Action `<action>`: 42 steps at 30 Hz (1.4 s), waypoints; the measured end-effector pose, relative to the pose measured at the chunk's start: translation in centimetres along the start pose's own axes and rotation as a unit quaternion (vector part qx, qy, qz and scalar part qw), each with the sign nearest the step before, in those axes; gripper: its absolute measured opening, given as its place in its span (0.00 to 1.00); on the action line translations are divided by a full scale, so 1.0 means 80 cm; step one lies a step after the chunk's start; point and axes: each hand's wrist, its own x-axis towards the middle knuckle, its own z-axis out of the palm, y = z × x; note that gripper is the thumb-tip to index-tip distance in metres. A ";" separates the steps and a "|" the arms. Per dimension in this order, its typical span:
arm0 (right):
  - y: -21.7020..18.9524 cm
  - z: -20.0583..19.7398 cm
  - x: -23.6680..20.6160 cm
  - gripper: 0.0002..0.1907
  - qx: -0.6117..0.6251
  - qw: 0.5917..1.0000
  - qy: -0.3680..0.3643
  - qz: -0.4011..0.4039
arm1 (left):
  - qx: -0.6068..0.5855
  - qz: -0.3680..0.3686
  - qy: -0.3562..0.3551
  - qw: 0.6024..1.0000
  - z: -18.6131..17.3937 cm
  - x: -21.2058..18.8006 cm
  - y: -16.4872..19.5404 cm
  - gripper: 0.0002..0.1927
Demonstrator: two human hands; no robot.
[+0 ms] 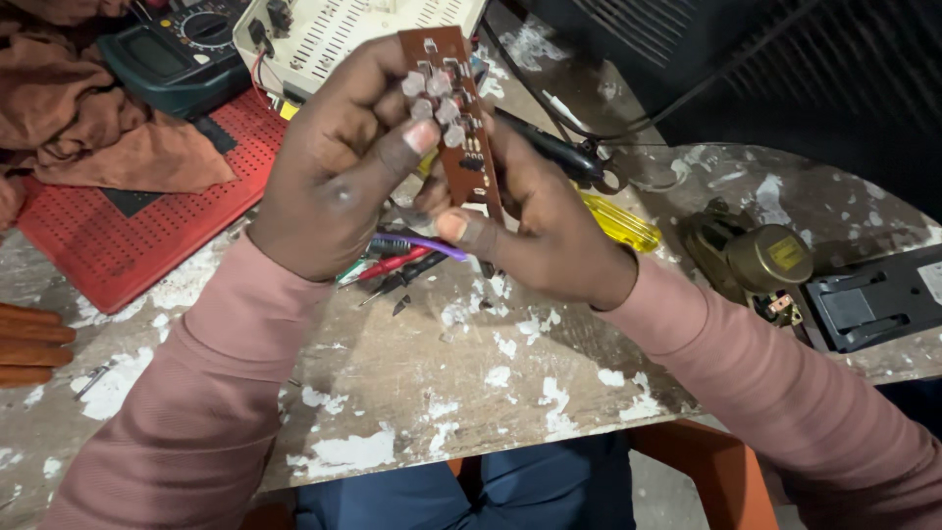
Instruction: The person holds a green circuit board and scrubs it with a toothbrush, then switches to a brown board with a digital display and brushes its surface and edges. They then pick at and press the white button components on the board with their fingers, turning the board over to work on both sides.
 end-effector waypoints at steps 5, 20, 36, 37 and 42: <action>-0.002 0.006 -0.002 0.21 -0.080 0.996 -0.032 0.015 | 0.015 -0.043 0.020 0.999 0.008 0.007 0.002 0.22; -0.015 0.037 -0.002 0.21 -0.137 0.984 0.110 0.020 | 0.484 0.196 0.110 0.846 0.026 -0.007 0.001 0.11; -0.016 0.045 0.005 0.27 -0.250 0.961 0.105 -0.053 | 0.233 0.073 0.169 0.955 0.041 -0.005 -0.015 0.06; -0.016 0.043 0.005 0.27 -0.250 0.959 0.104 -0.084 | 0.273 0.083 0.165 0.944 0.041 -0.005 -0.015 0.07; -0.013 0.032 0.006 0.25 -0.147 0.979 0.140 0.012 | 0.350 0.106 0.145 0.919 0.043 -0.007 -0.013 0.07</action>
